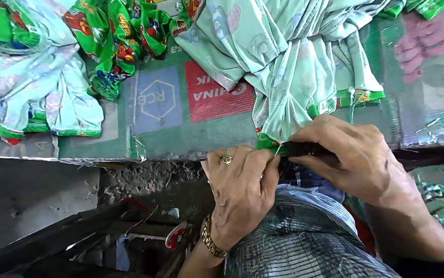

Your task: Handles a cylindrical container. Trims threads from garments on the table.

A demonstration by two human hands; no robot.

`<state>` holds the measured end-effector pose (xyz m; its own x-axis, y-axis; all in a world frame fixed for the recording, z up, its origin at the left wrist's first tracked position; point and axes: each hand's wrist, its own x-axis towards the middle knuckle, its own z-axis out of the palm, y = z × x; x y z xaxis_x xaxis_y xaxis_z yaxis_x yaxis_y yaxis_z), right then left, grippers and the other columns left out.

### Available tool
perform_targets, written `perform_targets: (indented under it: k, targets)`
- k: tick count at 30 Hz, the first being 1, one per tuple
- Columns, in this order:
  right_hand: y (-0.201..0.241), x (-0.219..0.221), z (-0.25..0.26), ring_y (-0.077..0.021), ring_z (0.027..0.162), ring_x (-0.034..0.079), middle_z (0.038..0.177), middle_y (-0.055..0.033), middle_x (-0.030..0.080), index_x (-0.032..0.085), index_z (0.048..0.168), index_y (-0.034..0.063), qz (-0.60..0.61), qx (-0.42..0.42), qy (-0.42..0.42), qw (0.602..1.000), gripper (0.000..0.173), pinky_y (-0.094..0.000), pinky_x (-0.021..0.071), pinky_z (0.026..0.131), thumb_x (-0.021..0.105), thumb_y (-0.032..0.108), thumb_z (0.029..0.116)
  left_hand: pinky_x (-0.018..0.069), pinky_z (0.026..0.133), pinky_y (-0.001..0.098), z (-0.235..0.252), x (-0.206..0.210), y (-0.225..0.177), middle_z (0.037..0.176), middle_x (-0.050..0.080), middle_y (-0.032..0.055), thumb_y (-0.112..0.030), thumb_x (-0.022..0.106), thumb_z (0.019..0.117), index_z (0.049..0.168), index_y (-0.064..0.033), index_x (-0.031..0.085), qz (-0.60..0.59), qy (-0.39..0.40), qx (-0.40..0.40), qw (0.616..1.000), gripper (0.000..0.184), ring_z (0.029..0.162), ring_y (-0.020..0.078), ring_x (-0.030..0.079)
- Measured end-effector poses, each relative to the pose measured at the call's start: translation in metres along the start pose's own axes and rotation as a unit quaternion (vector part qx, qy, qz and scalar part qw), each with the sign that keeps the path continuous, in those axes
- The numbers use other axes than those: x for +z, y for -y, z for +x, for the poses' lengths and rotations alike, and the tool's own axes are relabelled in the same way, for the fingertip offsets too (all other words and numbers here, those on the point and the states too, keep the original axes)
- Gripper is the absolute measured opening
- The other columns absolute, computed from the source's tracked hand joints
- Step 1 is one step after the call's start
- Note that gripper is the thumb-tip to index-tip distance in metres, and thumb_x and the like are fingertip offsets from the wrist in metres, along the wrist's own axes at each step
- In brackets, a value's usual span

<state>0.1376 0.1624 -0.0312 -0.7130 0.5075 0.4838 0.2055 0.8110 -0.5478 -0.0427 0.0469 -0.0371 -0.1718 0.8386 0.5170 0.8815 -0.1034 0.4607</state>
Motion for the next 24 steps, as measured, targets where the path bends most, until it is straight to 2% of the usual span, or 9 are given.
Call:
perform_targets:
  k: [5,14,22,24]
  targets:
    - [0.005,0.008,-0.001,-0.0168,0.079,0.067,0.093,-0.0086,0.07,0.071,0.104,0.005,-0.048,-0.013,-0.026,0.998,0.014,-0.0291,0.0503,0.061,0.066,0.017,0.0982,0.0407,0.088,0.0343,-0.004,0.006,-0.001,0.08,0.069,-0.0017,-0.017,0.063,0.097,0.088,-0.0123,0.069,-0.03,-0.028,0.022,0.999,0.012,0.081,0.0083,0.061]
    - [0.003,0.014,-0.005,-0.0186,0.083,0.07,0.096,-0.0111,0.073,0.073,0.105,0.0032,-0.048,-0.028,-0.06,0.997,0.013,-0.0304,0.0535,0.066,0.065,0.012,0.0982,0.039,0.084,0.0347,-0.006,0.013,-0.005,0.078,0.066,-0.0003,-0.014,0.063,0.0954,0.087,-0.0123,0.07,-0.033,-0.014,0.06,0.998,0.011,0.077,0.01,0.058]
    - [0.005,0.016,-0.002,-0.0206,0.078,0.069,0.092,-0.0104,0.073,0.073,0.102,0.0046,-0.065,-0.015,-0.055,0.996,0.011,-0.0331,0.0521,0.061,0.064,0.01,0.0983,0.0391,0.087,0.037,-0.007,0.01,-0.007,0.082,0.069,0.0007,-0.013,0.064,0.0944,0.089,-0.012,0.073,-0.031,0.003,0.091,0.995,0.01,0.08,0.0116,0.06]
    - [0.009,0.011,-0.004,-0.021,0.075,0.067,0.09,-0.0096,0.071,0.072,0.102,0.005,-0.075,-0.016,-0.028,0.997,0.011,-0.034,0.0502,0.058,0.064,0.012,0.0983,0.041,0.082,0.0344,-0.008,0.0,-0.006,0.075,0.067,0.001,-0.016,0.061,0.0984,0.086,-0.0111,0.069,-0.063,0.031,0.096,0.993,0.016,0.072,0.0106,0.06]
